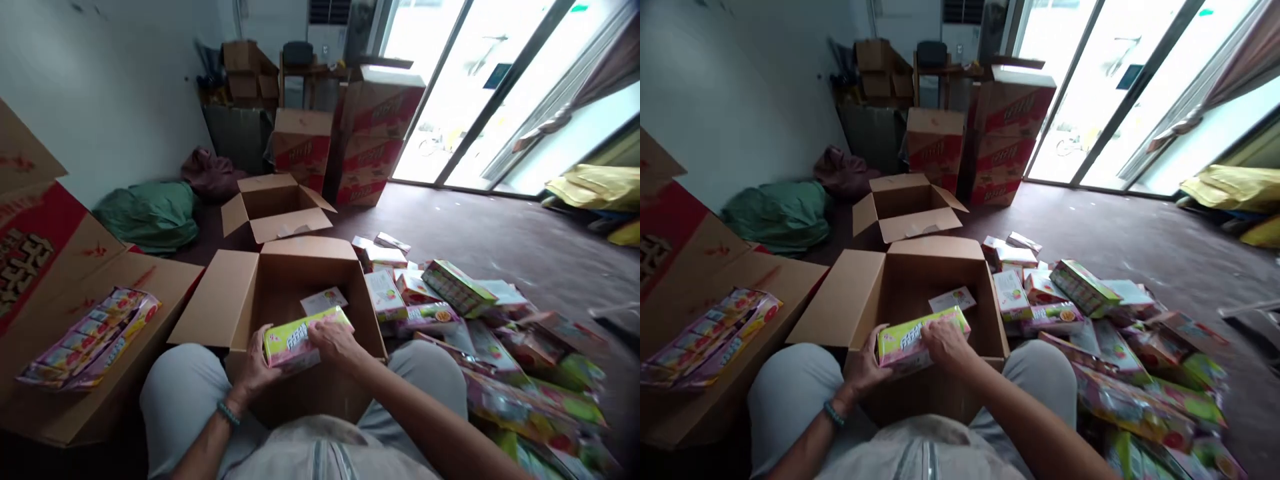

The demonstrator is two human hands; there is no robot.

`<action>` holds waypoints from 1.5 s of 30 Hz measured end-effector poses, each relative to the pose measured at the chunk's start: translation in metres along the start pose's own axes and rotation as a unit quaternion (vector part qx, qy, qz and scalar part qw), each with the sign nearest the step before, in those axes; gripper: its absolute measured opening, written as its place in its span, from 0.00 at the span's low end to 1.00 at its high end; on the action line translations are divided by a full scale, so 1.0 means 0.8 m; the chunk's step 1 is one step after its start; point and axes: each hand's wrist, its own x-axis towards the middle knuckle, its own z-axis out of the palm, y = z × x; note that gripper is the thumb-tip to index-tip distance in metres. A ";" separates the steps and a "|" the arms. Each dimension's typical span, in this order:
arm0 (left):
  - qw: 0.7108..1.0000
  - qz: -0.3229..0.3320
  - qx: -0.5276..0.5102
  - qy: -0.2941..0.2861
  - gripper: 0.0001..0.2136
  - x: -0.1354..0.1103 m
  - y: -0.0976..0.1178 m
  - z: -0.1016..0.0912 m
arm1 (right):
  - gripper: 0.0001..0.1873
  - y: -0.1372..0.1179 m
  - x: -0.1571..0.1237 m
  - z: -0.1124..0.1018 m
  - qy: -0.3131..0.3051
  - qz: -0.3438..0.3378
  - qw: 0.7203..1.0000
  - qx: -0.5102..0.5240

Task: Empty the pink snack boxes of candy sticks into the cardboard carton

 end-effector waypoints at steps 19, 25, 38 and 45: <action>0.999 0.031 0.034 -0.005 0.36 0.002 -0.010 -0.005 | 0.10 -0.085 0.033 -0.027 -0.018 -0.145 0.988 -0.059; 0.999 0.024 0.039 0.007 0.35 -0.002 -0.003 -0.006 | 0.09 -0.088 0.041 -0.029 -0.042 -0.165 0.982 -0.078; 0.998 0.055 0.036 -0.005 0.31 -0.004 -0.011 -0.007 | 0.13 0.078 -0.046 -0.038 -0.013 0.068 0.995 -0.073; 0.998 0.024 0.028 -0.041 0.31 -0.005 -0.002 -0.013 | 0.16 0.098 -0.084 -0.003 0.037 0.136 0.989 0.035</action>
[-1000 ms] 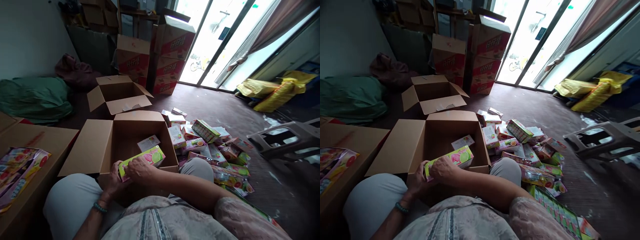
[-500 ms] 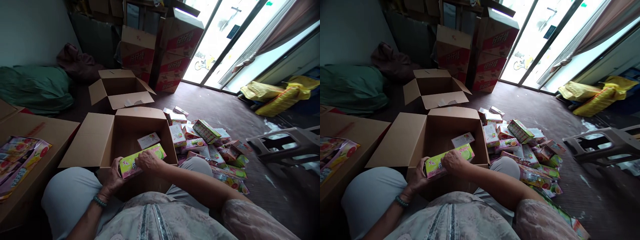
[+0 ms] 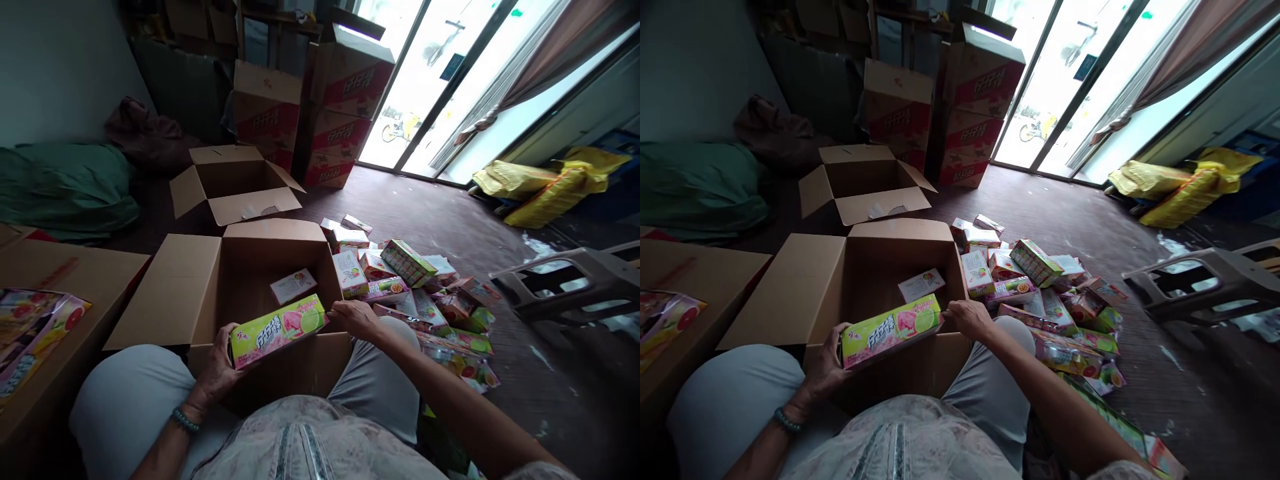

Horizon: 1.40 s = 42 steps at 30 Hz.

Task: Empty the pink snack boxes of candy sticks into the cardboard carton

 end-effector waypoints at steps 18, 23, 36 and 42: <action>0.990 -0.137 -0.026 -0.011 0.36 -0.004 0.070 0.038 | 0.18 0.053 -0.044 -0.001 0.277 0.270 0.856 0.343; 0.997 -0.068 0.035 -0.008 0.37 0.051 0.060 0.029 | 0.18 0.056 -0.012 0.007 0.284 0.242 0.841 0.392; 0.938 -0.092 0.125 -0.310 0.43 0.197 -0.086 0.196 | 0.18 0.103 0.071 0.048 0.246 0.266 0.870 0.335; 0.863 -0.155 0.177 -0.447 0.28 0.232 -0.138 0.241 | 0.19 0.097 0.094 0.053 0.211 0.229 0.898 0.309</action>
